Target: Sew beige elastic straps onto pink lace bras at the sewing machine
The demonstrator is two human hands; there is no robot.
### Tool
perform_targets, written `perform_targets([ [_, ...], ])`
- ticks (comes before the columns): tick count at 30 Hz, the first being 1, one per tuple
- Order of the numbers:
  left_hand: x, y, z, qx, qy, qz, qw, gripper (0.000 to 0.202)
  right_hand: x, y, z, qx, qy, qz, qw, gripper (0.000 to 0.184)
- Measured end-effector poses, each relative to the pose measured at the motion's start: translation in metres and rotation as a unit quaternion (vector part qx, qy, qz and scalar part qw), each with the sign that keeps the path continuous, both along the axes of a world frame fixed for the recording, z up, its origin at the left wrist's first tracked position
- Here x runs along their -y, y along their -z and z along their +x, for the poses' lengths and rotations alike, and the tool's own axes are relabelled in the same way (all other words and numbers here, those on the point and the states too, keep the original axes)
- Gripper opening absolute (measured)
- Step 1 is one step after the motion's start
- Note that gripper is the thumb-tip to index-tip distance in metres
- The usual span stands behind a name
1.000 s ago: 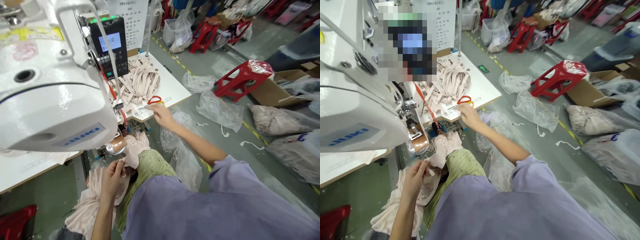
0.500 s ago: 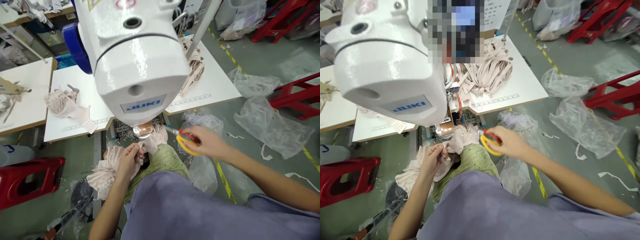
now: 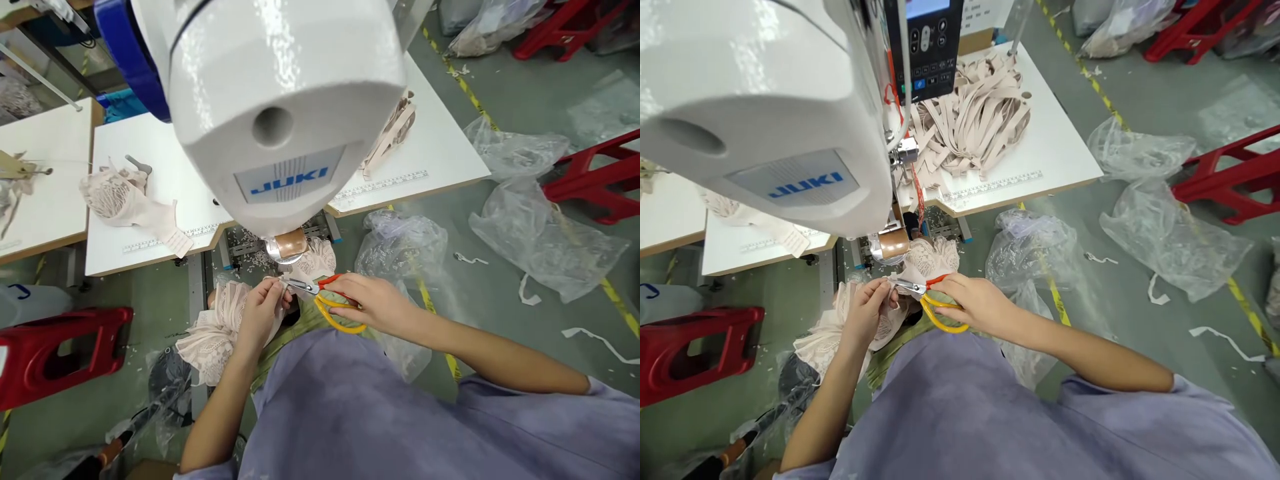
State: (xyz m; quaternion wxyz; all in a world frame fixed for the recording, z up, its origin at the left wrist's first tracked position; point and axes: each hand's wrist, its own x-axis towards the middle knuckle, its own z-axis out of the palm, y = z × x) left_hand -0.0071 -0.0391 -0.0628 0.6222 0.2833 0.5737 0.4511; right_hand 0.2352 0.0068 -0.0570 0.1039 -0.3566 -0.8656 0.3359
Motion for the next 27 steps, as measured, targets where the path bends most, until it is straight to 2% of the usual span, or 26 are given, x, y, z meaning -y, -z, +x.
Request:
perform_targets([
  [4,0.002,0.006,-0.006,0.063,-0.004,-0.013,0.998,0.017,0.004,-0.001,0.008,-0.015,0.050,-0.023,0.998,0.028],
  [7,0.002,0.009,-0.009,0.103,-0.023,-0.019,0.994,0.027,0.007,-0.001,0.011,-0.025,0.087,-0.046,0.995,0.033],
  [11,0.003,0.012,-0.010,0.105,-0.046,-0.015,0.993,0.033,0.011,-0.002,0.003,-0.037,0.074,-0.075,0.994,0.044],
  [15,0.006,0.010,-0.010,0.050,-0.057,0.011,0.997,0.034,0.012,-0.002,-0.011,-0.034,0.070,-0.084,0.993,0.043],
  [21,0.006,0.004,-0.009,-0.069,-0.024,0.043,0.996,0.030,0.004,-0.001,-0.025,-0.029,0.055,-0.084,0.995,0.041],
  [27,0.007,0.006,-0.010,-0.098,-0.021,0.045,0.994,0.030,-0.002,-0.003,-0.027,-0.023,0.049,-0.104,0.993,0.037],
])
